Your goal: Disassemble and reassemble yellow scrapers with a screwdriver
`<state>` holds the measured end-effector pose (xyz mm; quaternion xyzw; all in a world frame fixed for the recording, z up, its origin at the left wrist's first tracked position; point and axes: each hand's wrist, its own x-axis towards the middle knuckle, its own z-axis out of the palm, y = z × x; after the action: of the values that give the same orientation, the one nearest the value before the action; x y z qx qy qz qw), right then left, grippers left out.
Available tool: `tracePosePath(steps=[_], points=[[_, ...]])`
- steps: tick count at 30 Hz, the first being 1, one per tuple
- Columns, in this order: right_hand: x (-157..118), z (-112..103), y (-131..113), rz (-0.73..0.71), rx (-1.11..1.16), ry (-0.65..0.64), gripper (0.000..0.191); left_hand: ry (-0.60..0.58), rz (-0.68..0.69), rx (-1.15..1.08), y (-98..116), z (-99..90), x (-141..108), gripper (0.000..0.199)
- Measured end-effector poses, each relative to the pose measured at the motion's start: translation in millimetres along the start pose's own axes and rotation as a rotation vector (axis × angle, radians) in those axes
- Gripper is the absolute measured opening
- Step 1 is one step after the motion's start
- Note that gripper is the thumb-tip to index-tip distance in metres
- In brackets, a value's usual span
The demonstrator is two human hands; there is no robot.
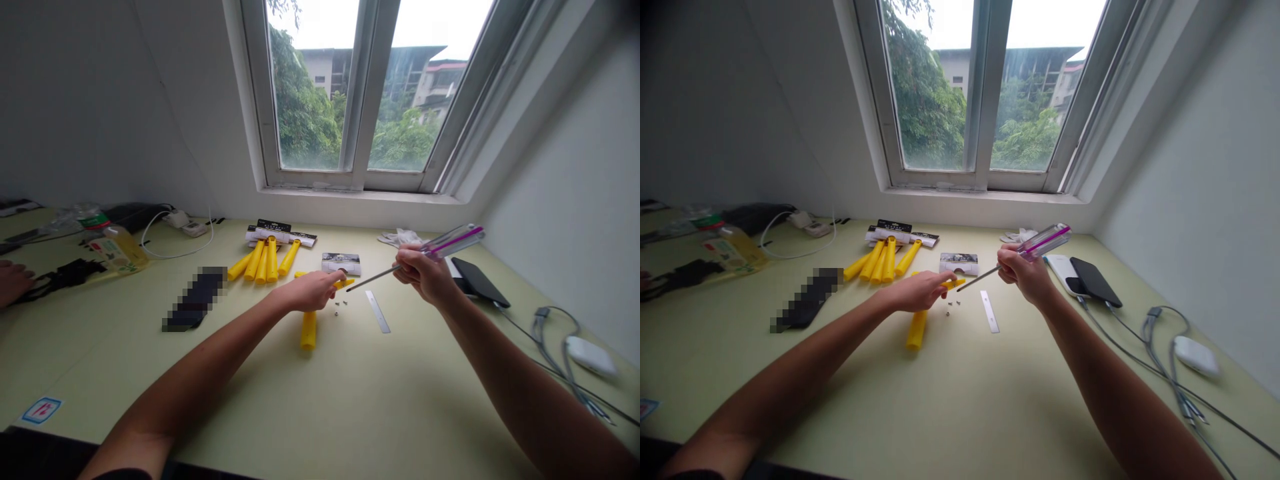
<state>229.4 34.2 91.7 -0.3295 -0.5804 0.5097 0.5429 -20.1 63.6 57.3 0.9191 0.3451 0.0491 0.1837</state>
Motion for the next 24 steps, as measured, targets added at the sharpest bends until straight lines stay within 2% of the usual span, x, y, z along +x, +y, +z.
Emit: tracePosePath(steps=[14, 19, 24], points=[[-7.1, 9.6, -4.1, -0.103, -0.084, -0.039, 0.036, 0.026, -0.072, -0.093, 0.6, -0.4, 0.8, 0.022], [-15.2, 13.7, -5.3, -0.228, -0.373, -0.064, 0.037, -0.028, -0.110, -0.196, 8.4, -5.7, 0.3, 0.018], [-20.5, 23.7, -17.7, -0.329, -0.673, -0.118, 0.038, -0.033, -0.109, -0.102, 10.8, -3.4, 0.7, 0.019]])
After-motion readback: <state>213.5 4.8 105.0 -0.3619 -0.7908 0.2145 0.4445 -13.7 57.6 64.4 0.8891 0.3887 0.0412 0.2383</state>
